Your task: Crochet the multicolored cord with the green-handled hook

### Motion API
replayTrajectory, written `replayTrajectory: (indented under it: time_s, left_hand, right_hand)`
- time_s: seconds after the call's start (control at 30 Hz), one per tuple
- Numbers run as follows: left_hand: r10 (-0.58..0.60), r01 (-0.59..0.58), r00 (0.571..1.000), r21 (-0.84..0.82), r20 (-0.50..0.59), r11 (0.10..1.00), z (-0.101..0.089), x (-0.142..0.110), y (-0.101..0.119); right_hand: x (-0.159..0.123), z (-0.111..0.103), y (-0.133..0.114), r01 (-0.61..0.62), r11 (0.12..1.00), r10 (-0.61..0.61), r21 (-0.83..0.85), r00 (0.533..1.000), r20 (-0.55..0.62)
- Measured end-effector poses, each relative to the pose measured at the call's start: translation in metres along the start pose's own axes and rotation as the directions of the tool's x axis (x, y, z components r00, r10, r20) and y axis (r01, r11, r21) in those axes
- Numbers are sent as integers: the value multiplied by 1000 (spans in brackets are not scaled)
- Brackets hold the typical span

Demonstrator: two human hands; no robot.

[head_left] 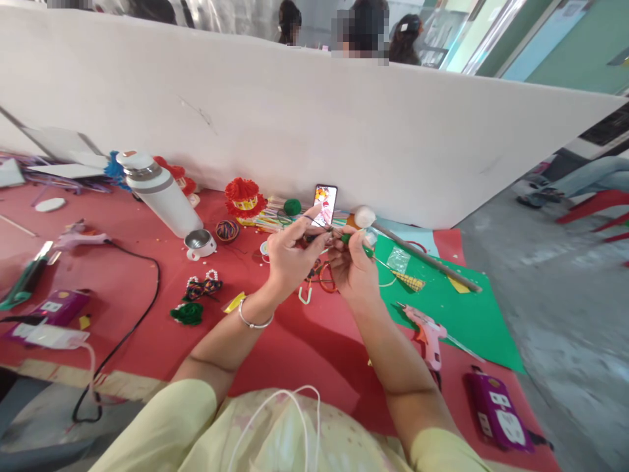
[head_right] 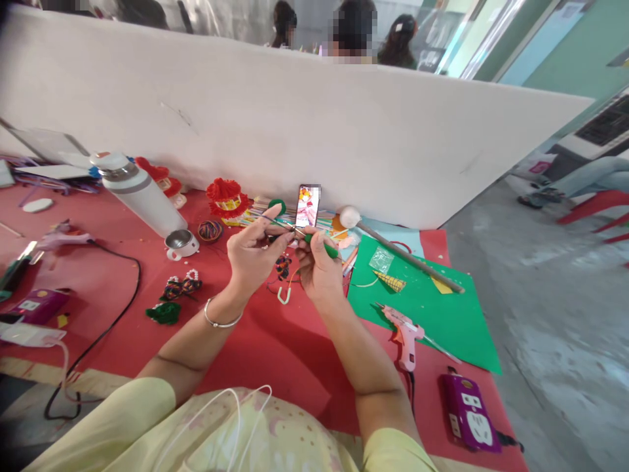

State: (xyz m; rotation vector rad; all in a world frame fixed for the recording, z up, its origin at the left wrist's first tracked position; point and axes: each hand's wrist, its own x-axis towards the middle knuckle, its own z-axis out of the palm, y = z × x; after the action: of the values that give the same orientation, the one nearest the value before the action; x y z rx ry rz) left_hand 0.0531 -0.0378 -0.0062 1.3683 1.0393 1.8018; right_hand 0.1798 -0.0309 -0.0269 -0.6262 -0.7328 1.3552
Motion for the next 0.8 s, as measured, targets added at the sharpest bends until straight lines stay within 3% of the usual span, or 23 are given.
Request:
replayTrajectory:
  time_s: [0.07,0.17,0.27,0.33,0.4,0.47,0.5,0.63,0.8]
  left_hand:
    - [-70,72,997,-75,31,995,-3,3,3]
    - [-242,272,956,-197,163,942,-9,9,7]
    - [-205,217,972,-114,112,969,-10,10,8]
    - [-139,141,989,-71,42,987,-8,7,7]
    - [-166,171,985,-147,46,974,-5,5,7]
    - [-257,276,961,-282,104,919,-3,4,7]
    - [-301,330,944,-341,137,880,-2,5,8]
    - [-394,458,889,-433,234,777,-3,8,13]
    - [-252,279,959,-271,129,921,-5,5,11]
  right_hand:
    - [1,-2,0,63,997,-64,-36,998,-14]
    - [4,-7,-4,112,984,-102,-142,992,75]
    - [2,-10,-9,289,880,-245,-377,956,160]
    - [-3,-9,-8,478,714,-440,-512,875,203]
    - [-9,-7,-4,623,570,-592,-536,764,258]
    - [-11,-6,4,703,516,-665,-490,689,288]
    - [-11,-7,7,719,517,-679,-465,675,288]
    - [-5,-10,12,690,576,-663,-438,708,245]
    - [1,-13,-5,649,598,-572,-471,757,316]
